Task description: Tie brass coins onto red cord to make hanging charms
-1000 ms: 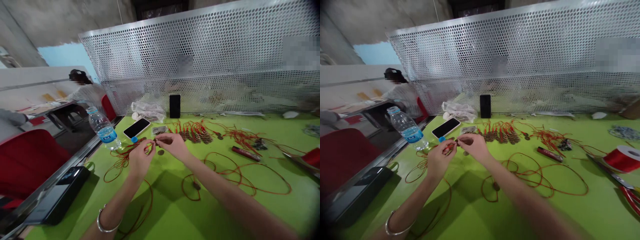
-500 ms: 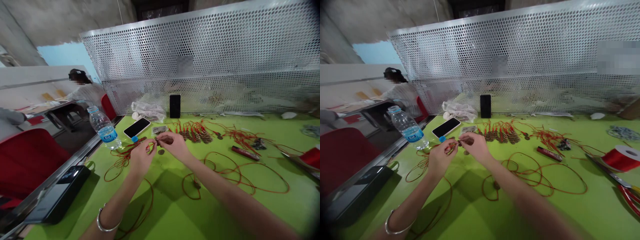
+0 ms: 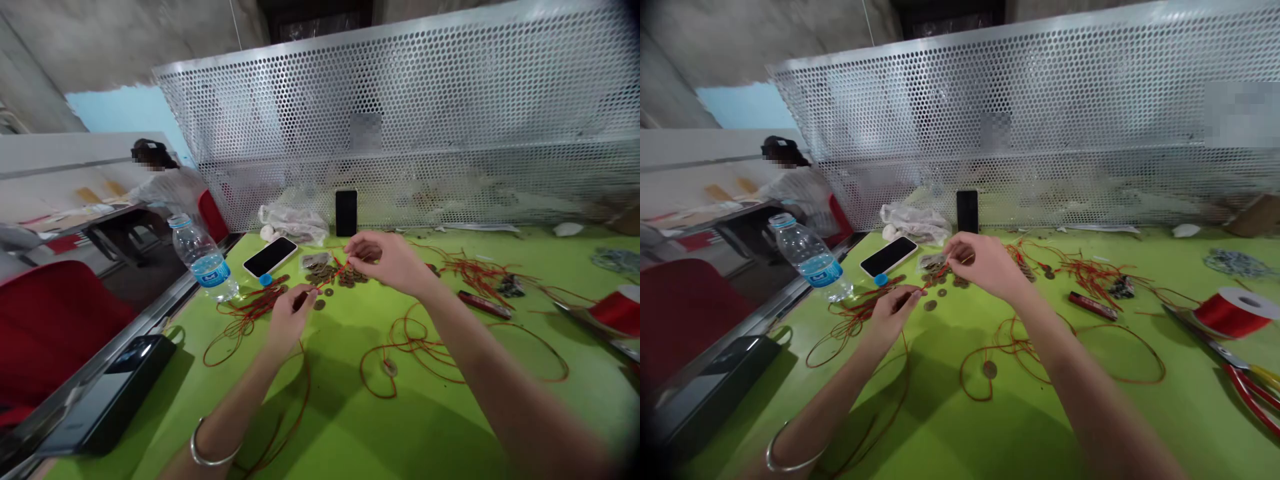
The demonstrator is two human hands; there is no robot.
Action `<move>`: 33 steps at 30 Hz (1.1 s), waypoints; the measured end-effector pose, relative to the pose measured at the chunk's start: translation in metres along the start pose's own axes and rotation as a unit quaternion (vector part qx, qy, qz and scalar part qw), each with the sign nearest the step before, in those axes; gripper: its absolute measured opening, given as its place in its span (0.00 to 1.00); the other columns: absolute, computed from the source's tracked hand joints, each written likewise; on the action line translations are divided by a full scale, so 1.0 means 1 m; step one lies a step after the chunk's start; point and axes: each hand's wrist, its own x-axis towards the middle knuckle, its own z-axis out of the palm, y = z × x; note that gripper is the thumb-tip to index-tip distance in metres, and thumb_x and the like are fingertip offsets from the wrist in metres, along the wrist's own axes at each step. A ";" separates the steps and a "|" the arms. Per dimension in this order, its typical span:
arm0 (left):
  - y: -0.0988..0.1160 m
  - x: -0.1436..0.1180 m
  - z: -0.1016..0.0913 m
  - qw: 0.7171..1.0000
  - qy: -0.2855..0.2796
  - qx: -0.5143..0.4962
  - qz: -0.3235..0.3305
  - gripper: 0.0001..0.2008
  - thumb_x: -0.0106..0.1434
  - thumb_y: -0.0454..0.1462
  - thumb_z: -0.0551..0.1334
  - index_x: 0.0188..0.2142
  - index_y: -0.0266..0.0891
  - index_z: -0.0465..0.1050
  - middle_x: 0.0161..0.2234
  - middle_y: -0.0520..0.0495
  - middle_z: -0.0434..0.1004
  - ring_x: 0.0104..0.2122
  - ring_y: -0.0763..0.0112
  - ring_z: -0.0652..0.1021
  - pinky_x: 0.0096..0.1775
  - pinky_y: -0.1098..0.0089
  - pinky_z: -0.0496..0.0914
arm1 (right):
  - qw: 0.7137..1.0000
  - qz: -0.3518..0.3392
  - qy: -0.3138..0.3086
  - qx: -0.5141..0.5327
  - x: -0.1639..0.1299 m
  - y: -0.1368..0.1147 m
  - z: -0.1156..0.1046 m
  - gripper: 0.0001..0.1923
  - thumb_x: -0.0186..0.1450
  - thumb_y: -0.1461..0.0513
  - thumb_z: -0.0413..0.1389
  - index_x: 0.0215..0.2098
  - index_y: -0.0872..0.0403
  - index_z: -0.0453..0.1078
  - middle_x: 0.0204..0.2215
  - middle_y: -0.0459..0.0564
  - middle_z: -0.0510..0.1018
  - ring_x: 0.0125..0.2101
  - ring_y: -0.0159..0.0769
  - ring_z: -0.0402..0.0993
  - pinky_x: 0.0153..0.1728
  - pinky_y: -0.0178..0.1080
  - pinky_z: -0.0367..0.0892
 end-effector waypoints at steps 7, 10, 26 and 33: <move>0.004 0.000 0.005 0.999 -0.015 -0.022 -0.019 0.15 0.56 0.46 0.57 0.29 0.37 0.73 0.23 0.50 0.75 0.23 0.72 0.71 0.24 0.73 0.62 | 0.999 0.028 -0.021 -0.013 -0.001 0.005 -0.003 0.05 0.56 0.65 0.55 0.33 0.53 0.68 0.29 0.47 0.78 0.31 0.32 0.76 0.33 0.33 0.71; 0.004 0.001 0.004 1.000 -0.020 -0.003 -0.021 0.17 0.57 0.47 0.54 0.28 0.37 0.73 0.22 0.50 0.73 0.22 0.72 0.70 0.23 0.73 0.61 | 0.995 0.086 -0.046 -0.031 0.000 0.016 -0.004 0.07 0.55 0.66 0.55 0.33 0.53 0.68 0.27 0.47 0.79 0.30 0.33 0.76 0.31 0.33 0.70; -0.004 -0.002 0.021 0.951 -0.110 0.278 0.084 0.10 0.60 0.39 0.55 0.34 0.40 0.74 0.35 0.43 0.77 0.38 0.57 0.74 0.37 0.63 0.67 | 0.944 0.180 -0.157 -0.226 -0.011 0.058 0.005 0.13 0.46 0.72 0.57 0.29 0.56 0.75 0.27 0.49 0.80 0.29 0.37 0.76 0.30 0.33 0.67; 0.014 -0.011 0.019 0.924 -0.158 0.308 0.165 0.13 0.63 0.40 0.53 0.42 0.39 0.73 0.44 0.42 0.74 0.47 0.56 0.71 0.49 0.56 0.64 | 0.958 0.165 -0.088 -0.217 -0.058 0.053 -0.044 0.10 0.58 0.61 0.56 0.37 0.55 0.75 0.32 0.48 0.80 0.32 0.33 0.76 0.36 0.33 0.67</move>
